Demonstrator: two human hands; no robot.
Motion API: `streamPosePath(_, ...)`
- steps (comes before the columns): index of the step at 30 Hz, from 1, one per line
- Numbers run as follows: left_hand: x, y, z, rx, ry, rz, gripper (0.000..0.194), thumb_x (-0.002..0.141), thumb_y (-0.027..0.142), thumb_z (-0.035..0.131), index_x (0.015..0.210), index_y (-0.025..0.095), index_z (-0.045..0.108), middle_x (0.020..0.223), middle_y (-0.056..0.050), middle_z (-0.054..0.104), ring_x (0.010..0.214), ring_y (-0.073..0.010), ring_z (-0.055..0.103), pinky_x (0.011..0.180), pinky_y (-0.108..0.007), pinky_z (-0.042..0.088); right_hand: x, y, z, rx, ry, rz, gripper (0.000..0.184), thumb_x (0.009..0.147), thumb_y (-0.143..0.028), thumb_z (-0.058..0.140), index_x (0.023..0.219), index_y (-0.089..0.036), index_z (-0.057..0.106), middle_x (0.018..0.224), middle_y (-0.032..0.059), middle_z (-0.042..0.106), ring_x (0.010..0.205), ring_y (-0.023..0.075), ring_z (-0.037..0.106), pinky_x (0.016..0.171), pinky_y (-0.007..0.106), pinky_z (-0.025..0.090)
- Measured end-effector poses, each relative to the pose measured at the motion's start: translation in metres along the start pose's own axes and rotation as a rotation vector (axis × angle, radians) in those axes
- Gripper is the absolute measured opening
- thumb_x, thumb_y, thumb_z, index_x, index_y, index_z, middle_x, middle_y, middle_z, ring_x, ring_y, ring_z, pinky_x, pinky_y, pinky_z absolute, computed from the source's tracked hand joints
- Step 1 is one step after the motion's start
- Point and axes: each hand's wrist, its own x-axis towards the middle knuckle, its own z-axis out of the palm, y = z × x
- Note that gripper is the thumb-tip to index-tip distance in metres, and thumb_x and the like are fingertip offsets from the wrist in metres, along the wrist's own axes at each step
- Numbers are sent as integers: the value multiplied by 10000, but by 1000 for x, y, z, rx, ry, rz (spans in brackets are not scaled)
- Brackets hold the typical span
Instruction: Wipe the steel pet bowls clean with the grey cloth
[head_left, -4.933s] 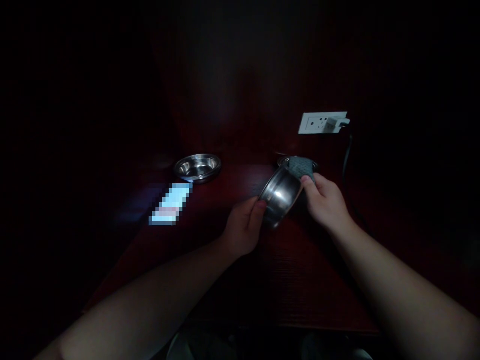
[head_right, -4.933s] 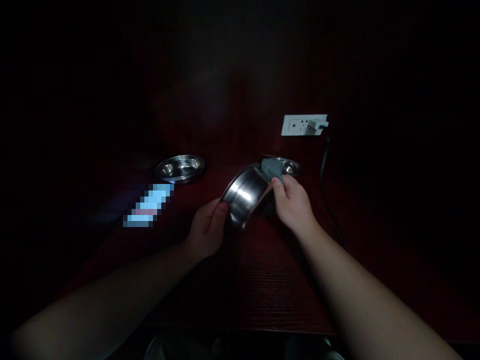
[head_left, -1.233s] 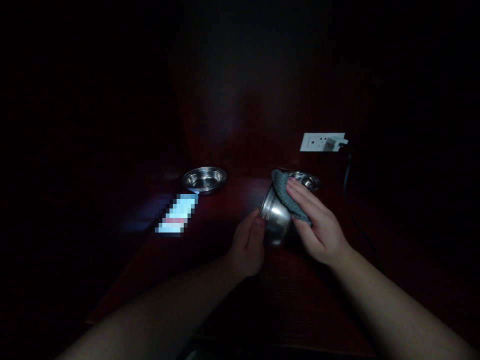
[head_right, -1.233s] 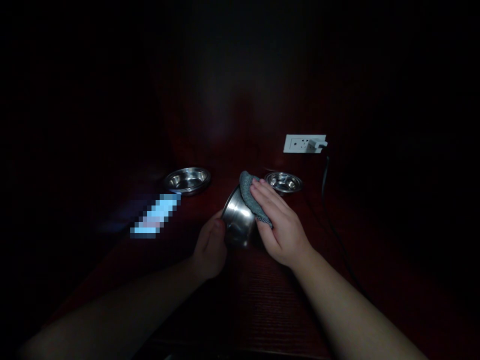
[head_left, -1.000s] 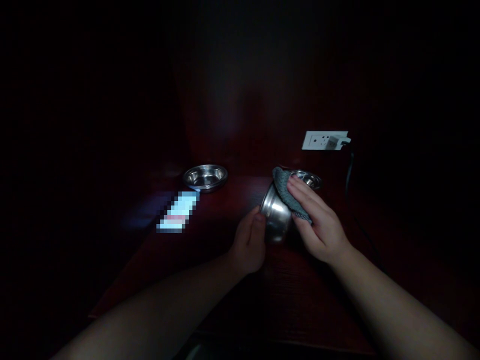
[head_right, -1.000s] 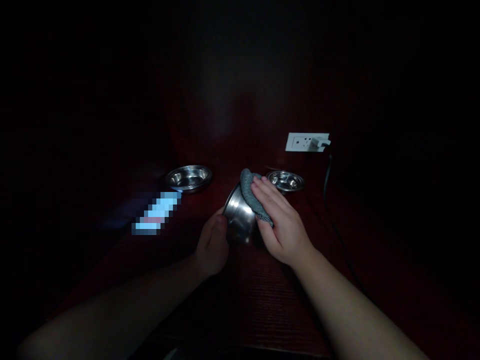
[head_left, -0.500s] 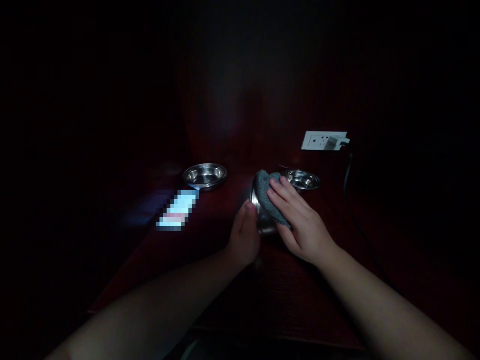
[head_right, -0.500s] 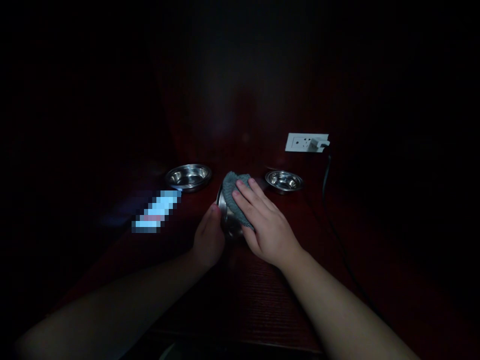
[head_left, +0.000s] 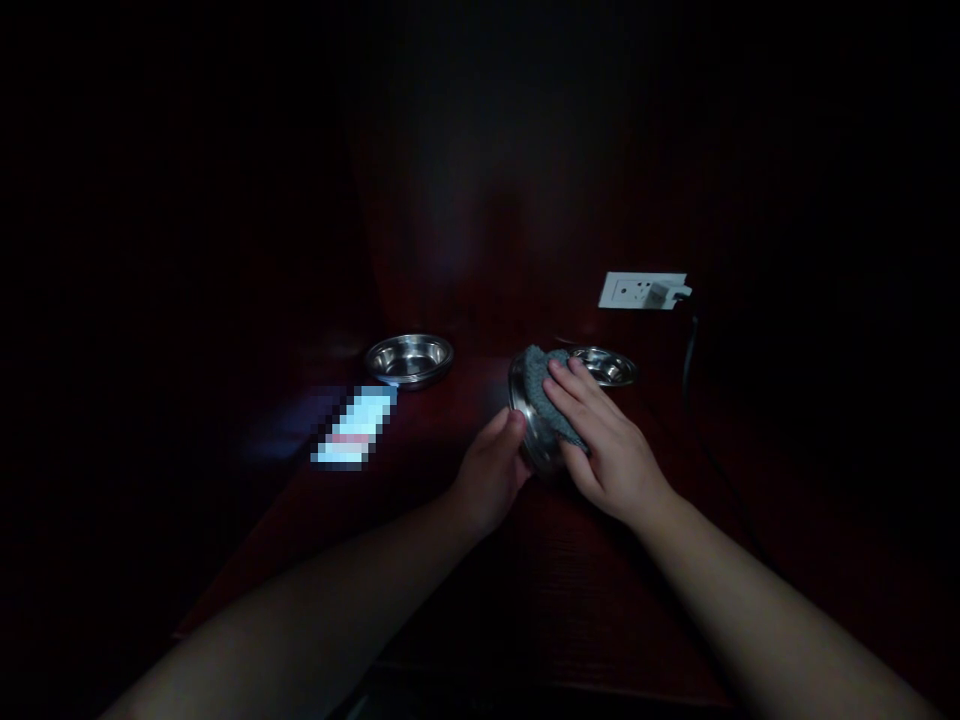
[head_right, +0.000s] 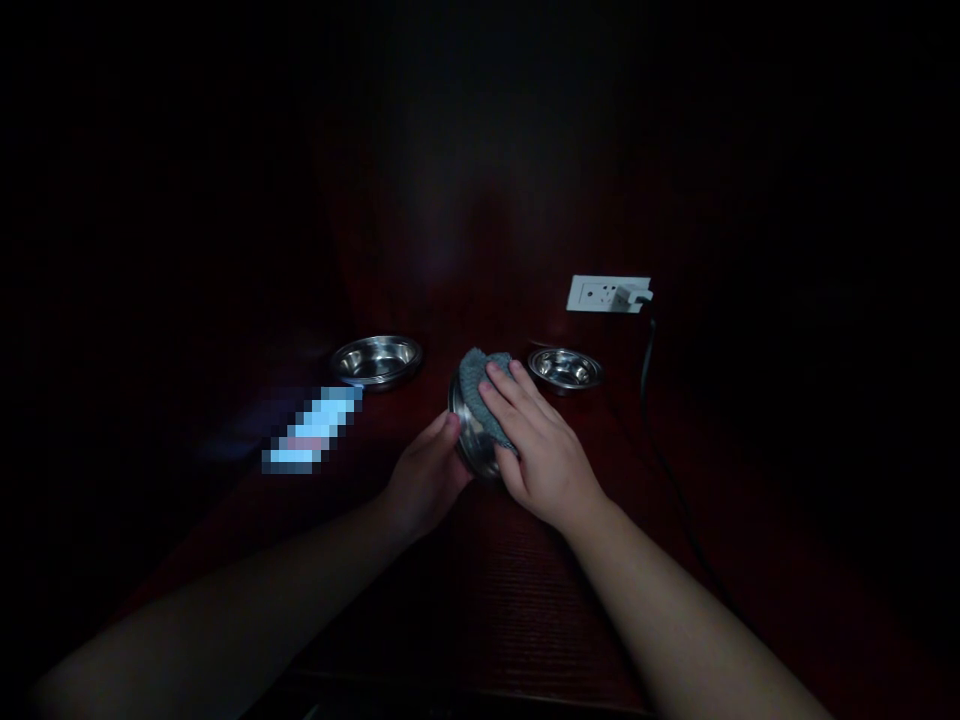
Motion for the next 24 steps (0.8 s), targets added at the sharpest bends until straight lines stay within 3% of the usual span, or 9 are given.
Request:
streamPosePath(6,-4,8,0,-5,-83,-179,377,913,384,581,1249,214,563,1334,-137,589,1152,-276,599,952,-482,487,-3,5,-2,-2,21,2,701,833,-80,482,1507,-218,345,1553,93,379,1457,304,288,1150,580,332)
streamPosePath(11,-6,7,-1,16,-83,-172,374,912,393,585,1239,212,560,1253,-133,635,1105,-271,626,961,-502,478,-3,2,-3,42,6,-17,688,862,-98,485,1515,-249,328,1568,67,354,1467,305,262,1154,588,324)
streamPosePath(19,-2,11,0,-21,33,-71,319,945,358,536,1240,243,572,1380,-110,563,1162,-277,603,980,-523,472,-2,-2,1,68,-80,-39,657,900,-127,493,1516,-280,324,1593,45,293,1486,300,197,1155,584,330)
streamPosePath(24,3,16,-2,-89,168,-58,298,959,345,511,1228,241,588,1400,-99,555,1157,-259,609,989,-496,476,-3,0,4,73,-121,-28,642,918,-131,474,1518,-296,315,1591,36,291,1485,294,195,1149,588,340)
